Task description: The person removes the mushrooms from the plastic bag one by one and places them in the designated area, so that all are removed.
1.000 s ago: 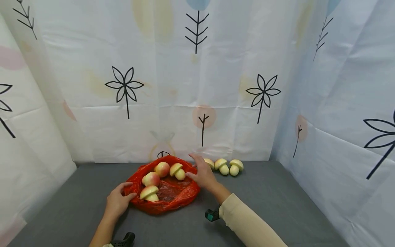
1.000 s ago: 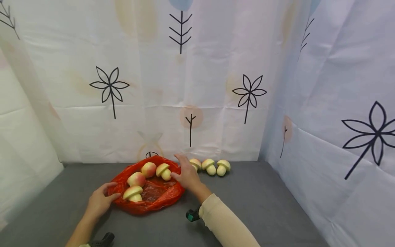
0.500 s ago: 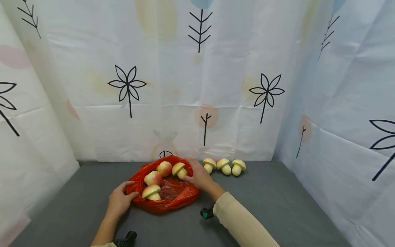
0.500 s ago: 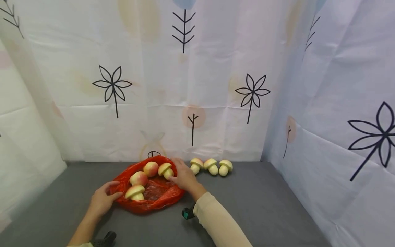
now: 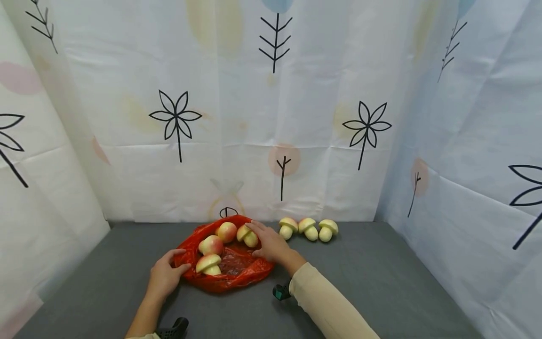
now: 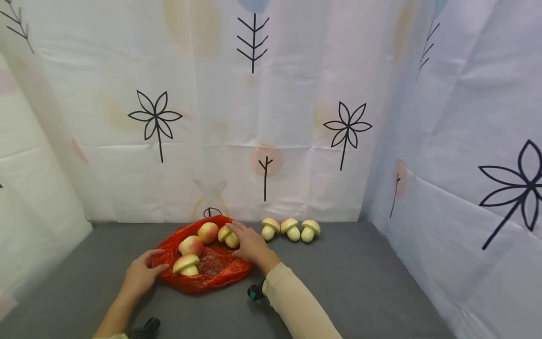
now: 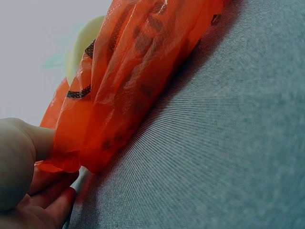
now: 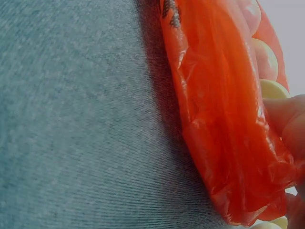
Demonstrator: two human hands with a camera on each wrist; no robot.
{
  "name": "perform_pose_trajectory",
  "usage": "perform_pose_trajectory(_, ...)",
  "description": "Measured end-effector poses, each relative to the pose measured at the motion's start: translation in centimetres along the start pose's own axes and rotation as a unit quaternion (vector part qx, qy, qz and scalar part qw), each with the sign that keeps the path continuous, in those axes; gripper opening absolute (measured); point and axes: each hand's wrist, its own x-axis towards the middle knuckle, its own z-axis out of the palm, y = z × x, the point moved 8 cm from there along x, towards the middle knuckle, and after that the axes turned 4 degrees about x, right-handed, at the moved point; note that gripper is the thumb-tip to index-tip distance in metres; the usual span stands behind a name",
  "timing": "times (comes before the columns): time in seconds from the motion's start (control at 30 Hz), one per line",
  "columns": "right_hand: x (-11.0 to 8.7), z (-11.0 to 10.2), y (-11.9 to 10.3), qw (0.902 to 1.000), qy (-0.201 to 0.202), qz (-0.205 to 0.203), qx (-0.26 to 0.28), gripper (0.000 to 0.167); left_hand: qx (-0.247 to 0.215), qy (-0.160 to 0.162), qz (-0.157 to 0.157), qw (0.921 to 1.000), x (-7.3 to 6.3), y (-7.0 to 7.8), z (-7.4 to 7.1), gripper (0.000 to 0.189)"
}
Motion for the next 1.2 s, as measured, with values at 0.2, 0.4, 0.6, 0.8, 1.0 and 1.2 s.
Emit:
perform_pose_trajectory(0.2,0.1,0.3,0.3,0.9997,-0.014,0.017,-0.008,0.087,-0.004,-0.001,0.001,1.0000,-0.1,0.1,0.1,0.046)
perform_pose_trajectory(0.4,0.1,0.5,0.4,0.9995,-0.021,0.020,-0.012,0.079,-0.005,0.000,0.001,1.0000,-0.2,0.2,0.1,0.045)
perform_pose_trajectory(0.6,0.0,0.5,0.1,0.9999,0.004,0.005,-0.011,0.074,-0.001,0.000,0.006,1.0000,0.0,0.2,0.1,0.045)
perform_pose_trajectory(0.8,-0.3,0.9,-0.2,0.9992,0.022,-0.010,-0.030,0.076,0.001,-0.001,0.005,1.0000,0.0,0.2,0.1,0.045)
perform_pose_trajectory(1.0,-0.5,1.0,-0.6,0.9985,0.025,-0.029,-0.040,0.073,0.002,-0.007,0.001,1.0000,0.1,0.0,0.1,0.046)
perform_pose_trajectory(1.2,-0.8,0.9,-1.3,0.9955,0.002,-0.063,-0.071,0.070,0.005,-0.005,0.000,1.0000,0.2,-0.1,0.2,0.046)
